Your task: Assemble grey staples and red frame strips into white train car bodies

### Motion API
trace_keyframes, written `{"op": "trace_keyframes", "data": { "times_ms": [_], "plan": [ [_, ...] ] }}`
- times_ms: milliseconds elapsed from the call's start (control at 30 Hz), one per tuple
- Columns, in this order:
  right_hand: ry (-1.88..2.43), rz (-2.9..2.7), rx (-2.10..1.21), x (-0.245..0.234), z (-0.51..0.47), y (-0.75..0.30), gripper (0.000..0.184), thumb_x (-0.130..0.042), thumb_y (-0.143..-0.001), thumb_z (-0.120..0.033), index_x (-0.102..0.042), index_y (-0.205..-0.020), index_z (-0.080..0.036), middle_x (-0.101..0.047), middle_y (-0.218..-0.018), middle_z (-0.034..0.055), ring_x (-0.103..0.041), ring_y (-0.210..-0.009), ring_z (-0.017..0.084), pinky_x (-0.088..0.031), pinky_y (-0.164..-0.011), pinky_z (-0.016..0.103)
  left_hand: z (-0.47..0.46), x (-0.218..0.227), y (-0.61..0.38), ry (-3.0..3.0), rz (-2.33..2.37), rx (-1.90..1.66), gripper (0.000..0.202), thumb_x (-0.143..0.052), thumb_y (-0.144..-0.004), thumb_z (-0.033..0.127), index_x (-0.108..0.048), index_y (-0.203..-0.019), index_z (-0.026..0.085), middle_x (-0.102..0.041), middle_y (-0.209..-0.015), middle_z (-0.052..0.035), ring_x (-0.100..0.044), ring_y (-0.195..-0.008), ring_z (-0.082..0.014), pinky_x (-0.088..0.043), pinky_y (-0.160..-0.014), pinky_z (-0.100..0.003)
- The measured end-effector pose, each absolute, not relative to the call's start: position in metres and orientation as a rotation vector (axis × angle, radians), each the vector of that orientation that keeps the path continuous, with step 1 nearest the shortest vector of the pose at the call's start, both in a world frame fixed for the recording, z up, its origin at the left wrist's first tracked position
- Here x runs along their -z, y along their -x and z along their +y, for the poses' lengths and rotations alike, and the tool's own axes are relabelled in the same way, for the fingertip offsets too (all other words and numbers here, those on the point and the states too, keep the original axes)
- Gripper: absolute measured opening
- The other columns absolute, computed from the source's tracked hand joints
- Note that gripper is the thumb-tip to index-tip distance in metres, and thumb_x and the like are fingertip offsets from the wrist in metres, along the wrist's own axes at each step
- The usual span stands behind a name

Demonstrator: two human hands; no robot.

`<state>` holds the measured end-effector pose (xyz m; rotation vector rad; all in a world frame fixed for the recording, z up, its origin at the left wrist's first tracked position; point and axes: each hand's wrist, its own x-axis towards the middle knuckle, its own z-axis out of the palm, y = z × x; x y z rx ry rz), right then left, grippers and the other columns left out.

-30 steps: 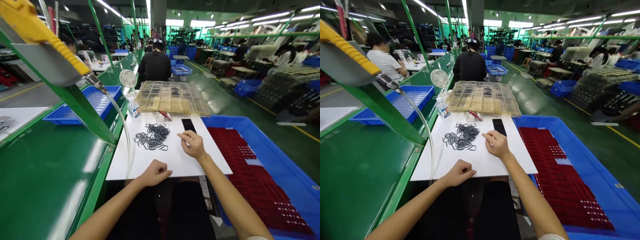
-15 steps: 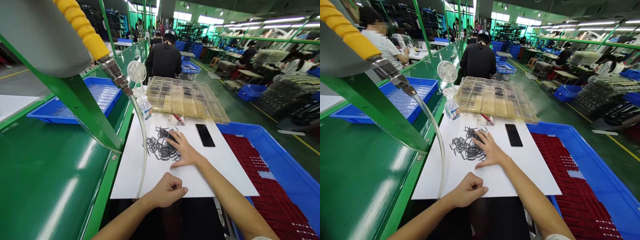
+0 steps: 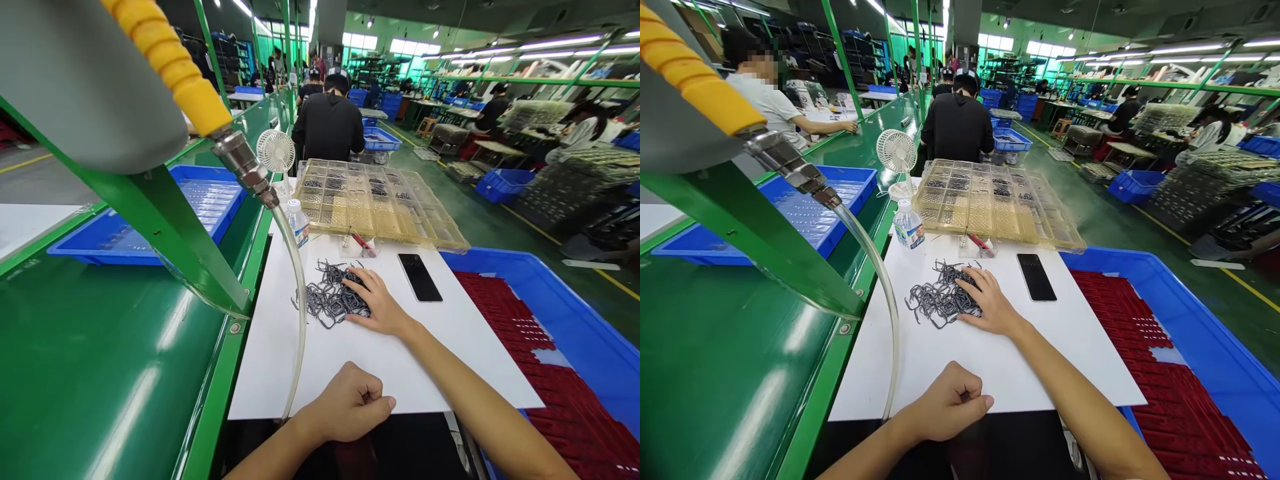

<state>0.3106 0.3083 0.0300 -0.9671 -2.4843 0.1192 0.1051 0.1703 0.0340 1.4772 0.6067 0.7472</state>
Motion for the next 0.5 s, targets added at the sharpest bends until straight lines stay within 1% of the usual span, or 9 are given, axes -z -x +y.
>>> {"op": "trace_keyframes", "data": {
  "times_ms": [100, 167, 233, 300, 367, 500],
  "plan": [
    [0.956, -2.469, -0.135, -0.0293, 0.3095, -0.3121, 0.084, -0.069, -0.104, -0.069, -0.046, -0.172, -0.026, -0.044, -0.177, 0.022, -0.044, -0.161, 0.043, -0.037, -0.132, 0.07, 0.1695, -0.0345, -0.1045, -1.474, 0.61, -0.752, 0.047, -0.069, -0.088, 0.03, -0.038, -0.055, 0.022, -0.028, -0.049, 0.0091, -0.022, -0.051, -0.0086, -0.02, -0.05, -0.03],
    [0.941, -2.466, -0.141, -0.0288, 0.3096, -0.3128, 0.094, -0.073, -0.098, -0.077, -0.046, -0.173, -0.025, -0.044, -0.177, 0.0223, -0.044, -0.16, 0.046, -0.039, -0.131, 0.071, 0.1687, -0.0348, -0.104, -1.486, 0.616, -0.751, 0.046, -0.069, -0.087, 0.029, -0.037, -0.055, 0.022, -0.027, -0.048, 0.0093, -0.022, -0.051, -0.0084, -0.019, -0.05, -0.03],
    [0.928, -2.477, -0.148, -0.0287, 0.3094, -0.3133, 0.107, -0.076, -0.09, -0.085, -0.046, -0.173, -0.024, -0.04, -0.178, 0.0234, -0.041, -0.161, 0.048, -0.04, -0.13, 0.073, 0.168, -0.035, -0.1038, -1.498, 0.617, -0.752, 0.046, -0.069, -0.087, 0.028, -0.037, -0.054, 0.021, -0.027, -0.048, 0.0093, -0.022, -0.051, -0.0084, -0.019, -0.051, -0.03],
    [0.929, -2.488, -0.154, -0.0291, 0.3092, -0.3137, 0.114, -0.077, -0.086, -0.089, -0.045, -0.173, -0.024, -0.038, -0.179, 0.0238, -0.039, -0.163, 0.049, -0.04, -0.131, 0.074, 0.1676, -0.0352, -0.1042, -1.505, 0.613, -0.755, 0.046, -0.069, -0.087, 0.028, -0.037, -0.055, 0.021, -0.027, -0.048, 0.0093, -0.022, -0.051, -0.0085, -0.02, -0.051, -0.03],
    [0.937, -2.48, -0.157, -0.0301, 0.3092, -0.3142, 0.11, -0.077, -0.088, -0.087, -0.046, -0.172, -0.024, -0.04, -0.178, 0.0236, -0.04, -0.162, 0.049, -0.04, -0.131, 0.074, 0.1674, -0.0353, -0.1047, -1.504, 0.609, -0.753, 0.045, -0.068, -0.088, 0.028, -0.038, -0.055, 0.022, -0.027, -0.048, 0.0092, -0.023, -0.05, -0.0086, -0.02, -0.051, -0.03],
    [0.919, -2.458, -0.191, -0.0313, 0.3098, -0.3154, 0.093, -0.076, -0.097, -0.076, -0.048, -0.17, -0.026, -0.046, -0.174, 0.0227, -0.046, -0.158, 0.046, -0.043, -0.129, 0.072, 0.1673, -0.0351, -0.1051, -1.5, 0.622, -0.729, 0.045, -0.068, -0.088, 0.029, -0.038, -0.055, 0.022, -0.028, -0.049, 0.0089, -0.023, -0.051, -0.009, -0.02, -0.051, -0.031]
  ]
}}
